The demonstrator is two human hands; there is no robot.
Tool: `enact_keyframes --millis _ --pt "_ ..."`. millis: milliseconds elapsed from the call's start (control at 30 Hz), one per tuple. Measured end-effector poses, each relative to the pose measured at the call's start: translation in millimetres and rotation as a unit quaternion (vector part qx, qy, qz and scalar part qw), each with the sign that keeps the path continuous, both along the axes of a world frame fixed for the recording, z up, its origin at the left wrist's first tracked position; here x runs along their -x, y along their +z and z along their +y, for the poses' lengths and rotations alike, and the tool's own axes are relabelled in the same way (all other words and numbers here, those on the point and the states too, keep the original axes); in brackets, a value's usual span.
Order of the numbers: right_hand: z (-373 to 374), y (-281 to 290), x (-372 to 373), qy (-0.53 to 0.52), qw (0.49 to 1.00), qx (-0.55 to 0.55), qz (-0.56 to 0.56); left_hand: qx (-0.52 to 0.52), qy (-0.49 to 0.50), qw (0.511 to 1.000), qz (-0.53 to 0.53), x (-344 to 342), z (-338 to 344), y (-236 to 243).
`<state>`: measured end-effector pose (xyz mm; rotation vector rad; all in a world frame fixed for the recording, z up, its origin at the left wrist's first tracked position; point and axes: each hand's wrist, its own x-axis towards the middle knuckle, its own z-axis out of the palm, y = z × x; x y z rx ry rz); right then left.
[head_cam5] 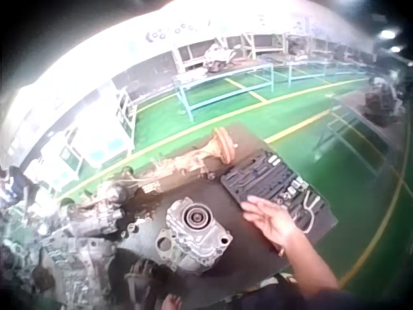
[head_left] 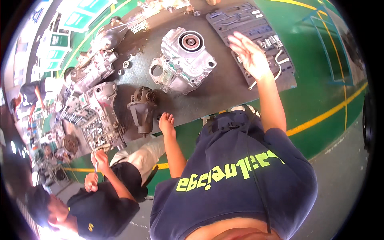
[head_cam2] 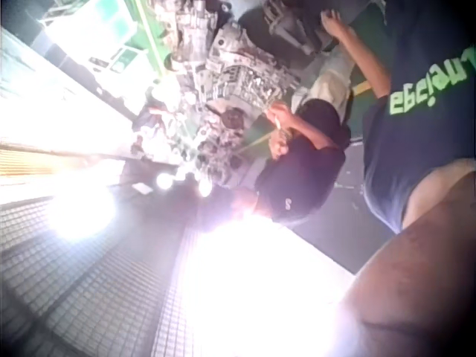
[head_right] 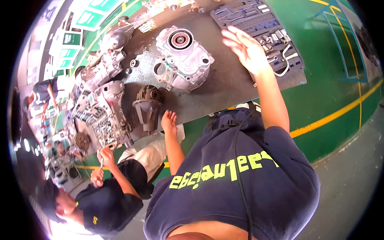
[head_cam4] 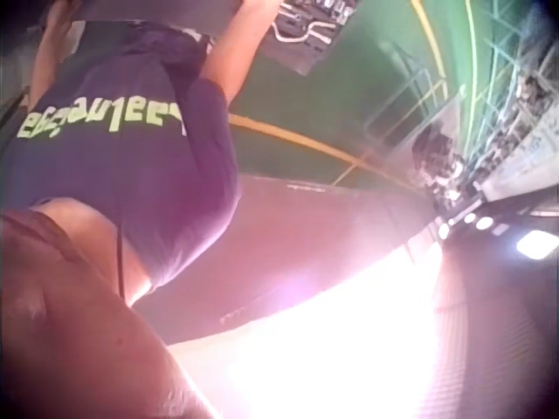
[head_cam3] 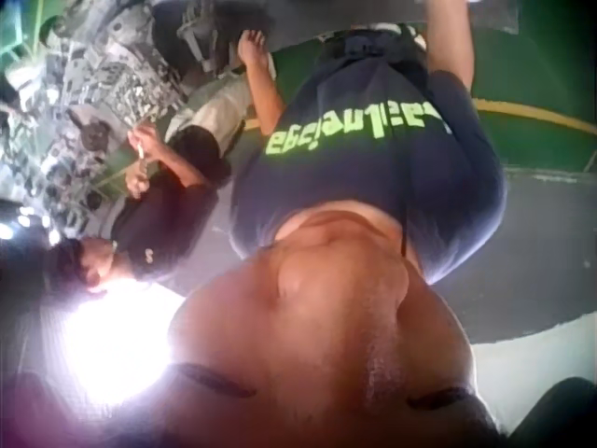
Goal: The person inserts bolts into a metal casing by hand, selects sockets from a tool kit, and fastens the bolts onto the casing using a wrench.
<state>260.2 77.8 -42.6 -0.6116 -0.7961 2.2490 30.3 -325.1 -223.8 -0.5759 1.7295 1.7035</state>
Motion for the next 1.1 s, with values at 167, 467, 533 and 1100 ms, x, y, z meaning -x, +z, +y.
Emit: enact_keyframes --millis 167,467,533,1100 --pt "28 -80 -70 0.035 0.970 0.113 -0.210 -0.030 -0.044 0.985 0.163 -37 99 105" --pt "49 -224 -204 -0.011 0.890 0.258 -0.376 0.094 -0.056 0.781 0.615 -70 272 240" --pt "63 -236 -216 -0.043 0.889 0.196 -0.413 0.124 -0.094 0.786 0.599 -82 307 243" --pt "102 -252 -201 -0.008 0.911 0.070 -0.405 0.033 0.039 0.723 0.689 -65 330 201"
